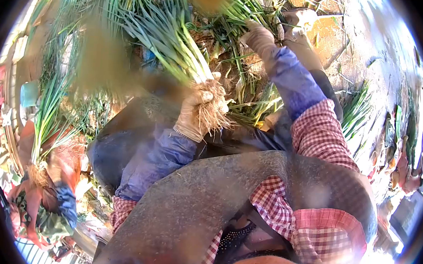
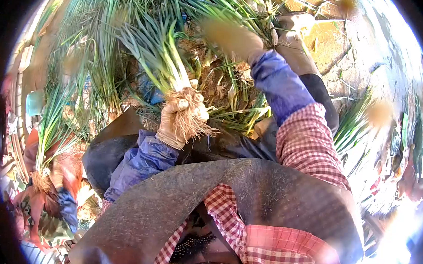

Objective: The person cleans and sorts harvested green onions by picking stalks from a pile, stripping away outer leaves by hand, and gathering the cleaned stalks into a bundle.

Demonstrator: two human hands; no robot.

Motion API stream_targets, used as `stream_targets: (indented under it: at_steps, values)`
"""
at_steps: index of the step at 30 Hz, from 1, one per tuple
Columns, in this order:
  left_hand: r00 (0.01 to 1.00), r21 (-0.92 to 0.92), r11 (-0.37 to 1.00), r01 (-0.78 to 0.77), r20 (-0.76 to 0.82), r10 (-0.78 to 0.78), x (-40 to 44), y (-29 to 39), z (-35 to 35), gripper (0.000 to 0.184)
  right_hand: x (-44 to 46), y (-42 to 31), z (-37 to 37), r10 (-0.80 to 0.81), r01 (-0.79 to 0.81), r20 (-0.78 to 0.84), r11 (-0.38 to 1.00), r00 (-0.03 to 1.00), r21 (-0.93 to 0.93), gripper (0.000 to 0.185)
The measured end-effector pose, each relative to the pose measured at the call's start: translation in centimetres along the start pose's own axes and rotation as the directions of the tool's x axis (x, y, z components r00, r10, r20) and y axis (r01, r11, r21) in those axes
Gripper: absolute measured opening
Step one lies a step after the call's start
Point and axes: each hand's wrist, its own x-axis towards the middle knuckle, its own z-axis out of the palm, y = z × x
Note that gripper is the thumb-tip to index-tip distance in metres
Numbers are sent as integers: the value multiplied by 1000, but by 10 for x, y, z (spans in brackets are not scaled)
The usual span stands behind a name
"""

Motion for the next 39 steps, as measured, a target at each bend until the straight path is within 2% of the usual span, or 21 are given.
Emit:
stream_targets:
  at_steps: [1,2,4,8,10,11,15,17,18,19,20,22,23,24,26,28,30,31,33,36,39]
  values:
    - [1000,28,1000,-1,-28,2,1,-2,-4,55,10,13,5,93,-93,25,995,995,36,47]
    - [1000,8,1000,21,-24,-20,2,-3,-1,57,18,19,17,188,-202,102,966,977,158,45]
    - [1000,6,1000,22,-16,-22,3,-4,0,57,28,30,41,307,-380,247,856,919,351,42]
    - [1000,22,1000,8,-10,-8,4,-2,0,58,22,39,43,357,-500,364,727,860,470,38]
    - [999,3,1000,10,-34,-10,5,-3,-4,56,15,46,29,458,-600,389,637,800,484,36]
    - [999,-5,1000,12,-34,-12,5,-3,-5,56,32,77,58,549,-647,344,622,762,442,35]
    - [996,79,995,-69,-57,73,5,-1,3,54,-6,132,37,733,-567,27,502,679,653,39]
    - [995,97,994,-51,-77,59,5,3,9,52,-29,137,26,748,-616,-238,652,620,442,33]
    - [981,160,986,-52,-178,81,6,2,3,50,-25,137,36,767,-518,-133,538,627,665,32]
    - [981,159,986,-54,-177,82,7,3,3,50,-16,135,55,760,-399,-27,371,649,838,31]
    - [988,154,986,-58,-129,78,9,4,4,49,-20,118,55,678,-252,10,260,735,932,28]
    - [998,84,994,-65,-19,67,6,7,15,48,-27,78,57,378,-13,10,3,926,1000,24]
    - [998,86,994,-65,-19,67,6,7,16,48,-29,61,58,225,40,-13,-117,974,992,22]
    - [997,84,994,-69,-32,72,7,7,15,48,-30,43,59,105,66,-44,-218,994,974,20]
    - [992,84,991,-100,-63,106,8,7,13,45,-32,12,58,1,94,-101,-366,995,926,19]
    - [987,76,991,-114,-106,122,12,4,2,44,-59,-31,21,100,-4,90,-647,991,762,24]
    - [985,22,995,-102,-136,104,9,1,11,42,-55,-49,26,223,152,-8,-639,975,754,30]
    - [981,78,991,-104,-154,115,14,-3,-2,42,-52,-57,29,282,229,-57,-627,958,745,33]
    - [993,11,1000,-19,-115,20,6,1,13,39,-74,-67,14,36,9,27,-751,999,660,33]
    - [996,-50,999,-6,-87,1,9,6,22,38,-66,-78,28,143,135,-37,-767,989,627,30]
    - [985,-10,1000,-7,-174,5,17,1,0,38,-63,-68,35,85,58,1,-684,996,727,26]
